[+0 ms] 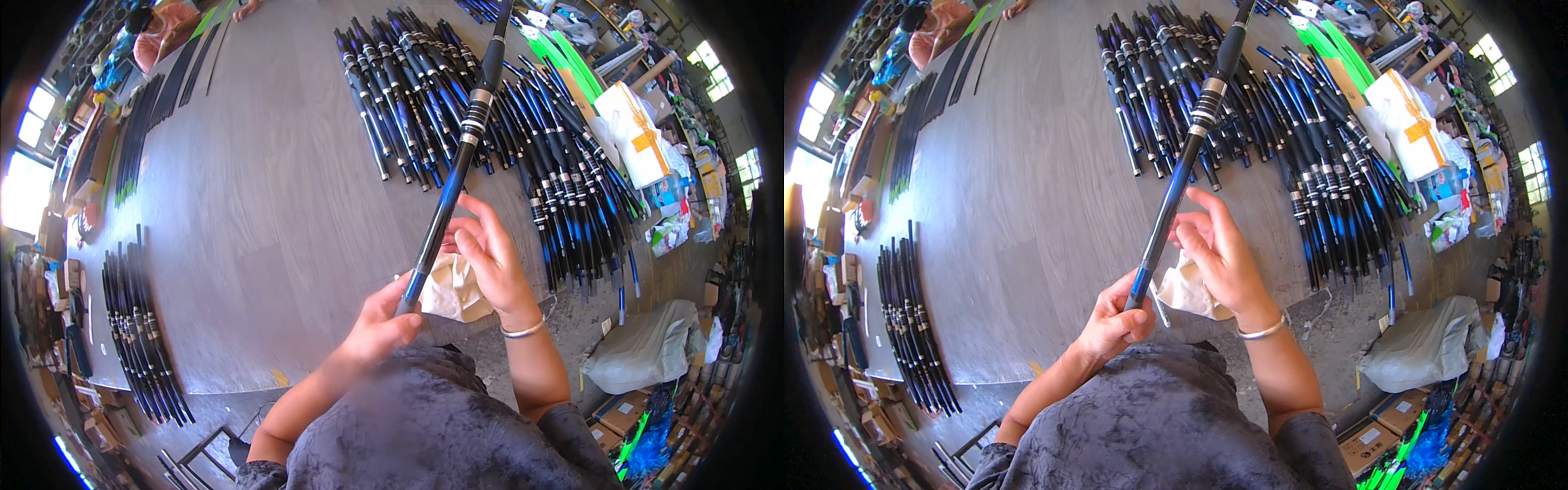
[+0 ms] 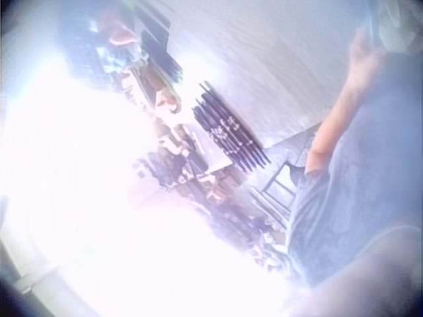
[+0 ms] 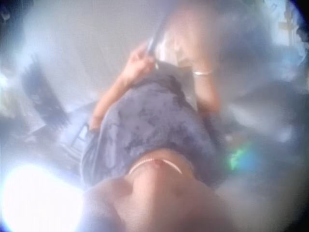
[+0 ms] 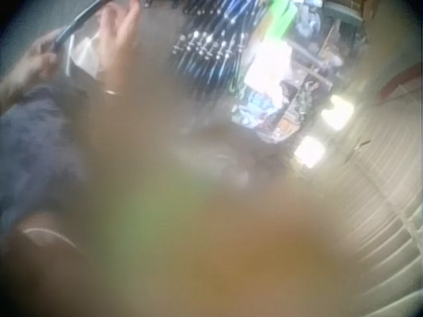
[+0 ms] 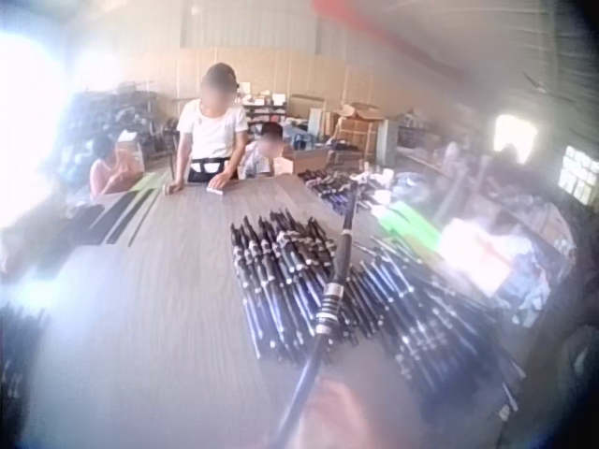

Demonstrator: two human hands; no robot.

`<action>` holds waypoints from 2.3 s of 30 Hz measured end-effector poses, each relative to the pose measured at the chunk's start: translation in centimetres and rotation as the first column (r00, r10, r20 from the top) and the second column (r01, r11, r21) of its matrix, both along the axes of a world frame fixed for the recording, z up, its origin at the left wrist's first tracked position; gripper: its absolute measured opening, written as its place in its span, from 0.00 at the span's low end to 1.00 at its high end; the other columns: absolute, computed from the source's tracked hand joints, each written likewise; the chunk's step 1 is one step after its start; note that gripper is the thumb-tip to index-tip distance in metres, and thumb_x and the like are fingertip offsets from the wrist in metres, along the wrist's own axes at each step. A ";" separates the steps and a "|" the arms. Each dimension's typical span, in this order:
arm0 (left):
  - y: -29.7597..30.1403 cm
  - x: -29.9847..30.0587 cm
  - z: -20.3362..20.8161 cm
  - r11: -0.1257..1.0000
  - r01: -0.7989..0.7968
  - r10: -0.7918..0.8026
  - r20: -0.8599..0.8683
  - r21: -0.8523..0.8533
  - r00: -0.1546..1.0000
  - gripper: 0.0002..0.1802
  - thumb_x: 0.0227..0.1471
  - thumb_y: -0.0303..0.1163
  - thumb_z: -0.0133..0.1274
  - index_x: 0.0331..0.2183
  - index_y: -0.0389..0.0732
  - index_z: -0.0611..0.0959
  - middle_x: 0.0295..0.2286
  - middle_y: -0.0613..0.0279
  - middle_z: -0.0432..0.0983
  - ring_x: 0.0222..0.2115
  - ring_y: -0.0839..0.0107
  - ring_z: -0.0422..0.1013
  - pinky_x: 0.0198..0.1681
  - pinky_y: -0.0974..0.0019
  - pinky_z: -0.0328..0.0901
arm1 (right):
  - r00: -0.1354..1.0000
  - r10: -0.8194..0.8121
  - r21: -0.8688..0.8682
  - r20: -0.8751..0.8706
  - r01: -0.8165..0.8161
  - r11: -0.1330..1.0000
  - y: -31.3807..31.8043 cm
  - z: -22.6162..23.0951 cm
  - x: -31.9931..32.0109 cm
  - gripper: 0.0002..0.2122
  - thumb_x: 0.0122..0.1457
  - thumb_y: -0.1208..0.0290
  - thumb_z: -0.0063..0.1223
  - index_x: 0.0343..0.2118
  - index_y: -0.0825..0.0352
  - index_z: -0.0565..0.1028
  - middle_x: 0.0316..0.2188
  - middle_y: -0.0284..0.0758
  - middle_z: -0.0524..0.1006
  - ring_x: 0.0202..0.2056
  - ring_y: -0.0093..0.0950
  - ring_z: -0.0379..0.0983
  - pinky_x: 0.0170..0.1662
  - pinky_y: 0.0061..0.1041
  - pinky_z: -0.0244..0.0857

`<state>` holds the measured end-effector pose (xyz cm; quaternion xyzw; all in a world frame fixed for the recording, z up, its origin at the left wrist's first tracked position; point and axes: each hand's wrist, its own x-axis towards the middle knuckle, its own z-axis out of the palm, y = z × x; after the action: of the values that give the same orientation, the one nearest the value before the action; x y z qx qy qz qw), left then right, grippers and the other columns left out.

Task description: The person marks sections of fishing rods with a white marker and wipes the surface with a cloth. They handle individual rods from a large pile on a work table, returning each one to the stack after processing it.

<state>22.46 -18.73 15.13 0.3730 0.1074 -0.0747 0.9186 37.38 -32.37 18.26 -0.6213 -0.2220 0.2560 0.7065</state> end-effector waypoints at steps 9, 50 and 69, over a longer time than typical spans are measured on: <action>-1.1 0.2 -1.9 0.952 -0.012 0.018 -0.019 0.307 1.000 0.46 0.48 0.47 0.62 0.60 0.37 0.58 0.15 0.69 0.65 0.13 0.80 0.58 0.17 0.76 0.51 | 0.907 -0.077 0.222 -0.415 0.183 0.958 2.1 -1.7 0.9 0.14 0.65 0.69 0.46 0.51 0.65 0.66 0.32 0.36 0.75 0.33 0.28 0.76 0.39 0.27 0.73; 4.5 -0.7 -6.6 0.756 -0.016 0.355 -0.389 0.655 0.850 0.17 0.53 0.27 0.51 0.45 0.31 0.75 0.19 0.65 0.73 0.17 0.82 0.64 0.20 0.76 0.58 | 0.866 -0.194 -0.651 0.461 0.479 0.589 -46.5 -12.0 37.8 0.23 0.50 0.85 0.57 0.52 0.70 0.70 0.44 0.37 0.76 0.46 0.26 0.72 0.50 0.24 0.66; 4.6 -1.5 -13.7 0.554 0.133 0.220 -0.298 0.822 0.929 0.18 0.57 0.30 0.52 0.47 0.31 0.74 0.27 0.63 0.74 0.25 0.79 0.69 0.28 0.72 0.66 | 0.441 -0.305 -0.276 0.844 0.845 0.458 -35.7 -3.2 33.6 0.13 0.61 0.76 0.49 0.48 0.70 0.73 0.34 0.34 0.75 0.35 0.23 0.70 0.41 0.22 0.65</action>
<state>20.95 -14.11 1.43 0.7376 0.3090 -0.0603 0.5974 70.99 -68.04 15.07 -0.9113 -0.1088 -0.2195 0.3309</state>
